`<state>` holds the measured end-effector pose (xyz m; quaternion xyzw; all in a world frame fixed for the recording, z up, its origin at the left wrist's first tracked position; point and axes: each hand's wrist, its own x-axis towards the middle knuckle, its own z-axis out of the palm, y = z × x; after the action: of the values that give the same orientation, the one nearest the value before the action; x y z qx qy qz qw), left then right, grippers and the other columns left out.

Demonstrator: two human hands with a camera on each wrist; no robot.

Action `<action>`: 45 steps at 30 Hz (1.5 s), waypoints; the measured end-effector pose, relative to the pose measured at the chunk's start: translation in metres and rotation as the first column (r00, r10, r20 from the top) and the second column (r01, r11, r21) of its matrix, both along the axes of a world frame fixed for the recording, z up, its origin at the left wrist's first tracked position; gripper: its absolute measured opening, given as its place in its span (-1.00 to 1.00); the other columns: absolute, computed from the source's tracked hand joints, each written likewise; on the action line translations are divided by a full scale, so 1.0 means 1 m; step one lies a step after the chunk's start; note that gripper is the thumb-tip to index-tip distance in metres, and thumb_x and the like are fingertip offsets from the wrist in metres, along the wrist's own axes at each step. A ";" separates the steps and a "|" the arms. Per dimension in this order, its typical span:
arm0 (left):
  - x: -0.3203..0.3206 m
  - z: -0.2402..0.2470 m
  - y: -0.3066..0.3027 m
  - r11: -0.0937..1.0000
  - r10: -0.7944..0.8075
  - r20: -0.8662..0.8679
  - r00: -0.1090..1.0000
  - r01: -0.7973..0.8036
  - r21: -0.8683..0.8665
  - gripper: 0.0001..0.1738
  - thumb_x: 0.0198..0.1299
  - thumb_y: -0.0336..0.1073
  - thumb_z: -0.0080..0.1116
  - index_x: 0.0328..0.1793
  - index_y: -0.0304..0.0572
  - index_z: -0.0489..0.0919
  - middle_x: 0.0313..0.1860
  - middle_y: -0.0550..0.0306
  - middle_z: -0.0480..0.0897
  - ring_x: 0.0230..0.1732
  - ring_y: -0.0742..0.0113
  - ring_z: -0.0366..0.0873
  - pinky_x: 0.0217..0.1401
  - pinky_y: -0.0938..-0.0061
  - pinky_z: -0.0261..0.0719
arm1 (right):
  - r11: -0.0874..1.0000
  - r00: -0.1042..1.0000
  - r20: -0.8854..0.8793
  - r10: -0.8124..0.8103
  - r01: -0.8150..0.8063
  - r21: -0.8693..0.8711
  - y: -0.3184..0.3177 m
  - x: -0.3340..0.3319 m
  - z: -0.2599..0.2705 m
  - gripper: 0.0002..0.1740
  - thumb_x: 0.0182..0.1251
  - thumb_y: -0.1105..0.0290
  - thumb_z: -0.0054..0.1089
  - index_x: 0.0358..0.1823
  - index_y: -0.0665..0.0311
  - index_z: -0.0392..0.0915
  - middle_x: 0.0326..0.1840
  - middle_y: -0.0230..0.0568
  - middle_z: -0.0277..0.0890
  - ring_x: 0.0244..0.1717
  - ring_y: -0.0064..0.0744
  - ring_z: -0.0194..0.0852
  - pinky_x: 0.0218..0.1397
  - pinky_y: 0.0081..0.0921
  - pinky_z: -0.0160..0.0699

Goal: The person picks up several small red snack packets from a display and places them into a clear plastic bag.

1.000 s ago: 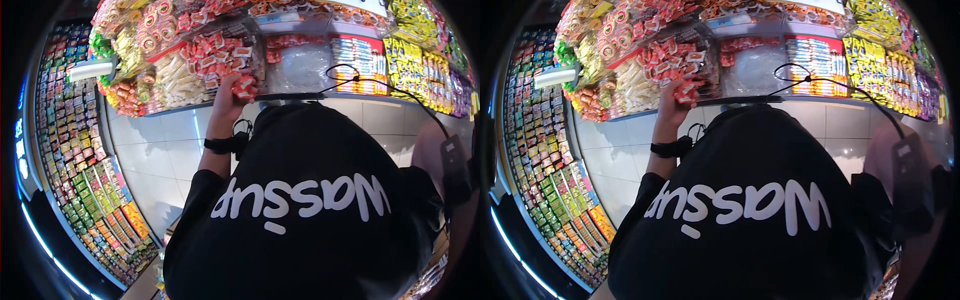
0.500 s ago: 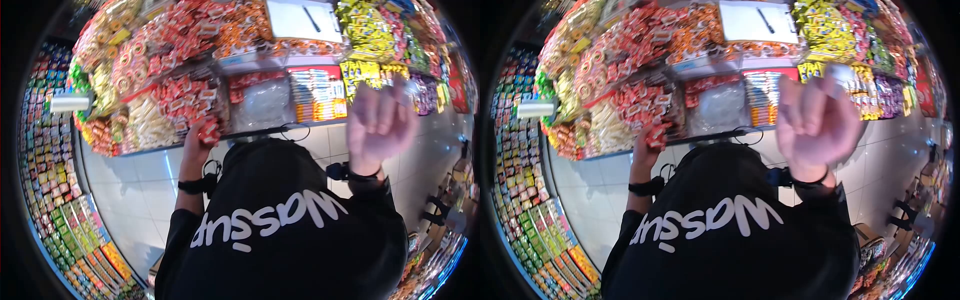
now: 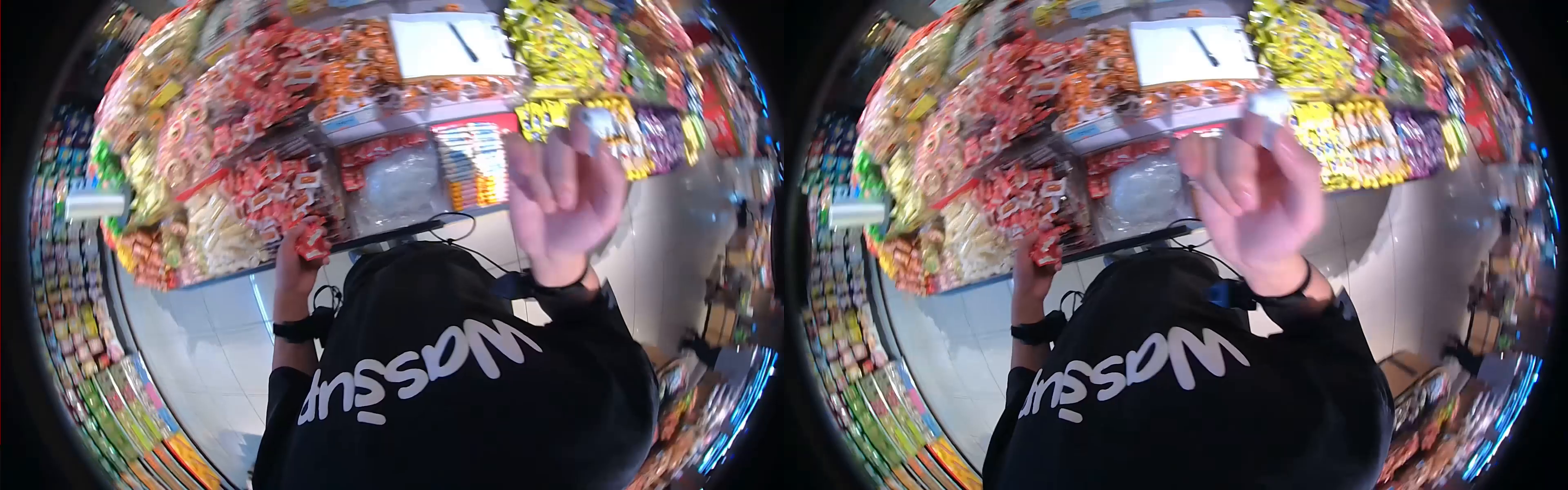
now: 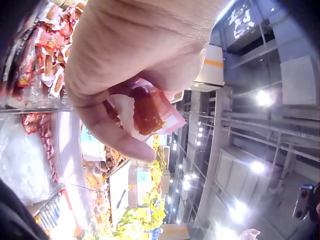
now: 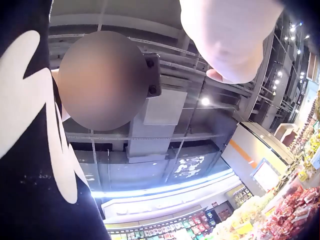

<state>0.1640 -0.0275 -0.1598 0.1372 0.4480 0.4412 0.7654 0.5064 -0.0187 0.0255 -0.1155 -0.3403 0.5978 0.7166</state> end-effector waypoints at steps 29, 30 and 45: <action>-0.004 -0.003 -0.019 0.998 -0.056 -0.061 0.997 0.053 -0.046 -0.63 0.34 -0.09 0.03 0.09 -0.18 0.52 -0.22 0.13 0.64 -0.41 0.28 0.64 -0.54 0.49 0.64 | 0.794 0.767 0.512 -0.387 -0.005 0.608 -0.032 -0.031 0.032 -0.87 0.24 0.36 0.22 -0.32 0.18 0.45 -0.70 -0.43 0.33 -0.71 -0.56 0.29 -0.47 -0.54 0.44; -0.006 -0.006 -0.022 0.998 -0.055 -0.054 0.997 0.054 -0.028 -0.63 0.34 -0.09 0.03 0.09 -0.18 0.52 -0.23 0.13 0.64 -0.41 0.27 0.64 -0.54 0.49 0.64 | 0.749 0.776 0.483 -0.406 -0.020 0.662 -0.037 -0.034 0.042 -0.87 0.23 0.37 0.24 -0.31 0.18 0.46 -0.70 -0.43 0.33 -0.71 -0.56 0.30 -0.47 -0.54 0.45; -0.059 0.026 -0.129 0.955 -0.138 -0.254 0.957 0.196 0.221 -0.63 0.38 -0.16 -0.07 0.15 -0.29 0.42 -0.29 0.00 0.59 -0.47 0.25 0.65 -0.58 0.40 0.64 | 0.596 0.790 0.456 -0.409 -0.148 0.790 -0.144 -0.061 0.109 -0.71 0.17 0.39 0.35 -0.12 0.13 0.46 -0.43 -0.39 0.52 -0.43 -0.50 0.49 -0.30 -0.55 0.59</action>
<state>0.1048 -0.1561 -0.1335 0.3192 0.4649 0.4067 0.7188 0.4458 -0.1623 0.1340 0.0061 -0.7655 0.2566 0.5900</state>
